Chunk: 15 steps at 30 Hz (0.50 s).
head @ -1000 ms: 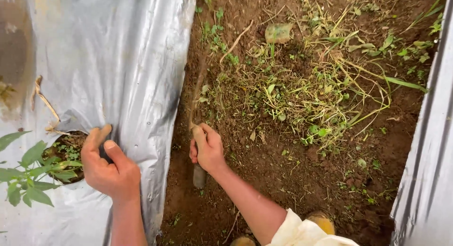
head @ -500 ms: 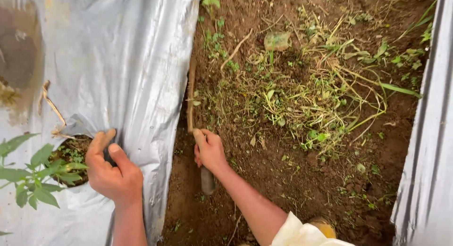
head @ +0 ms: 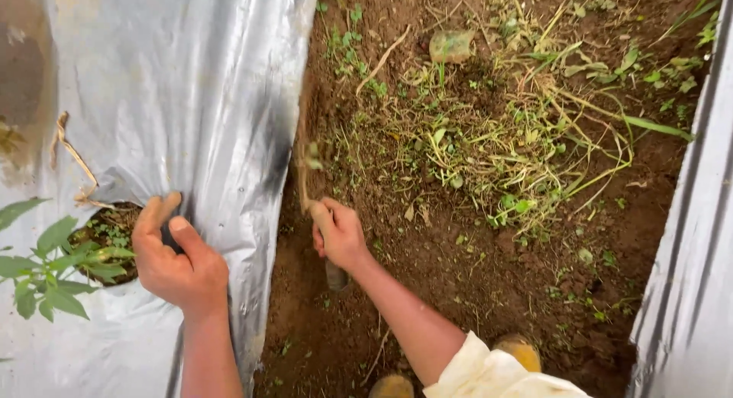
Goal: Using a hand trowel to scrape and remove weeds from the soil between rows of plastic-covered plant beds.
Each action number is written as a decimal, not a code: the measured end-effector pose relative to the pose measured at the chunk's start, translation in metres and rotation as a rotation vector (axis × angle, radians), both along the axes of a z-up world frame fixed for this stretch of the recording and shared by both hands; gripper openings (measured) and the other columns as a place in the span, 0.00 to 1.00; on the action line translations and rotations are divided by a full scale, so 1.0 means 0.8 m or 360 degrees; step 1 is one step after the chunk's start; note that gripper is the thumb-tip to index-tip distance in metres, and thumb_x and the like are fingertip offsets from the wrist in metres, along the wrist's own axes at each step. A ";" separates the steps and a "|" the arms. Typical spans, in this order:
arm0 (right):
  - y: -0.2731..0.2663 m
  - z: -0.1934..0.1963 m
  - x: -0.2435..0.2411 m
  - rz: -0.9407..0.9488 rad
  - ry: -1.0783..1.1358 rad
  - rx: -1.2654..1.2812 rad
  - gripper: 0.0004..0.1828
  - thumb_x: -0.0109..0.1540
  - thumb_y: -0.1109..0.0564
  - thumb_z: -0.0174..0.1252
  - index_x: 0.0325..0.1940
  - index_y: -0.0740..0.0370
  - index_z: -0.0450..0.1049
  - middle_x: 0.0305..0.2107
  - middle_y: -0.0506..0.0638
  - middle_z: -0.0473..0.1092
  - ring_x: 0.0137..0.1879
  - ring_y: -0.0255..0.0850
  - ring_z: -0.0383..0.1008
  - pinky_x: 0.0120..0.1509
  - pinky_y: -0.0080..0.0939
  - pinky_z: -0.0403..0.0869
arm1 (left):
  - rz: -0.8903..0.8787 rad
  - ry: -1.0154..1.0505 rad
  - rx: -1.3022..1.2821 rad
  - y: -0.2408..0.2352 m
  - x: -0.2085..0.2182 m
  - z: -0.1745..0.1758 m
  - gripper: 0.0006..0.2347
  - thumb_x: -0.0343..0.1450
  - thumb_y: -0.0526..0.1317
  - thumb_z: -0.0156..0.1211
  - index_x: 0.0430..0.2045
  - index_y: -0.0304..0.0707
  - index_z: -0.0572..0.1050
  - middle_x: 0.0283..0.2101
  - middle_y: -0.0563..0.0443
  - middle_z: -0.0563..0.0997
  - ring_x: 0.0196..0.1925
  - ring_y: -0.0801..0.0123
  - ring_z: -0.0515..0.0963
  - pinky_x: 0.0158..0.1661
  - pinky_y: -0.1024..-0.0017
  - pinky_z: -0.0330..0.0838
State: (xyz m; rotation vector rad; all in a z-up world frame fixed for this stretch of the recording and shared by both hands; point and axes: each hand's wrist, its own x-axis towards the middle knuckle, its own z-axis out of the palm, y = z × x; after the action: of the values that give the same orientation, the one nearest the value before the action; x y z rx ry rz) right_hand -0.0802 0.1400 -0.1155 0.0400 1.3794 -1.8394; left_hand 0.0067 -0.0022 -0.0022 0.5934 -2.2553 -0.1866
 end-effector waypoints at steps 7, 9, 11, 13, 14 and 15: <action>-0.004 0.035 0.007 0.0002 -0.0042 -0.0011 0.17 0.70 0.50 0.48 0.31 0.62 0.67 0.10 0.47 0.61 0.12 0.35 0.58 0.15 0.38 0.61 | -0.0007 0.0005 -0.0008 0.000 0.002 0.000 0.14 0.87 0.37 0.43 0.54 0.16 0.71 0.48 0.34 0.84 0.52 0.45 0.84 0.52 0.56 0.78; -0.003 0.017 -0.007 0.0127 0.0031 0.0215 0.17 0.70 0.49 0.46 0.32 0.60 0.68 0.13 0.44 0.61 0.14 0.33 0.57 0.15 0.34 0.61 | -0.0019 0.0019 -0.0013 -0.004 0.000 0.000 0.14 0.86 0.36 0.44 0.54 0.16 0.71 0.48 0.34 0.84 0.53 0.45 0.84 0.53 0.56 0.78; 0.009 -0.001 -0.007 0.0261 0.0101 0.0465 0.17 0.71 0.48 0.44 0.33 0.59 0.68 0.15 0.42 0.62 0.16 0.30 0.56 0.15 0.30 0.61 | -0.0023 0.0033 0.0009 0.003 0.002 0.000 0.13 0.86 0.35 0.44 0.54 0.16 0.71 0.48 0.34 0.84 0.53 0.45 0.84 0.53 0.56 0.78; 0.009 -0.017 -0.002 0.0049 0.0193 0.0385 0.18 0.69 0.45 0.50 0.34 0.59 0.72 0.12 0.43 0.61 0.14 0.33 0.58 0.16 0.36 0.62 | -0.0001 -0.0003 0.0010 0.002 0.002 0.003 0.13 0.86 0.35 0.44 0.54 0.16 0.71 0.49 0.35 0.84 0.53 0.45 0.85 0.52 0.56 0.78; 0.005 -0.009 0.010 0.0062 0.0183 0.0391 0.18 0.69 0.45 0.50 0.34 0.59 0.72 0.12 0.43 0.61 0.14 0.33 0.58 0.16 0.36 0.62 | 0.0011 -0.0014 0.0017 0.002 0.005 0.003 0.13 0.86 0.35 0.44 0.54 0.16 0.71 0.49 0.35 0.84 0.53 0.45 0.85 0.52 0.56 0.78; 0.001 -0.002 0.021 0.0009 0.0110 0.0274 0.17 0.70 0.46 0.48 0.36 0.61 0.71 0.11 0.44 0.60 0.13 0.34 0.58 0.15 0.36 0.62 | 0.0003 -0.0006 0.0036 0.002 0.008 0.003 0.14 0.86 0.36 0.44 0.55 0.16 0.71 0.49 0.34 0.84 0.52 0.46 0.85 0.51 0.56 0.78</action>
State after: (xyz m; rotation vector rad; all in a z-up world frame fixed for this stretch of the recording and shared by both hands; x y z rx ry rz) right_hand -0.0636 0.1406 -0.1173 0.0612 1.5820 -1.7272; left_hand 0.0128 -0.0004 0.0001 0.6083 -2.2591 -0.2107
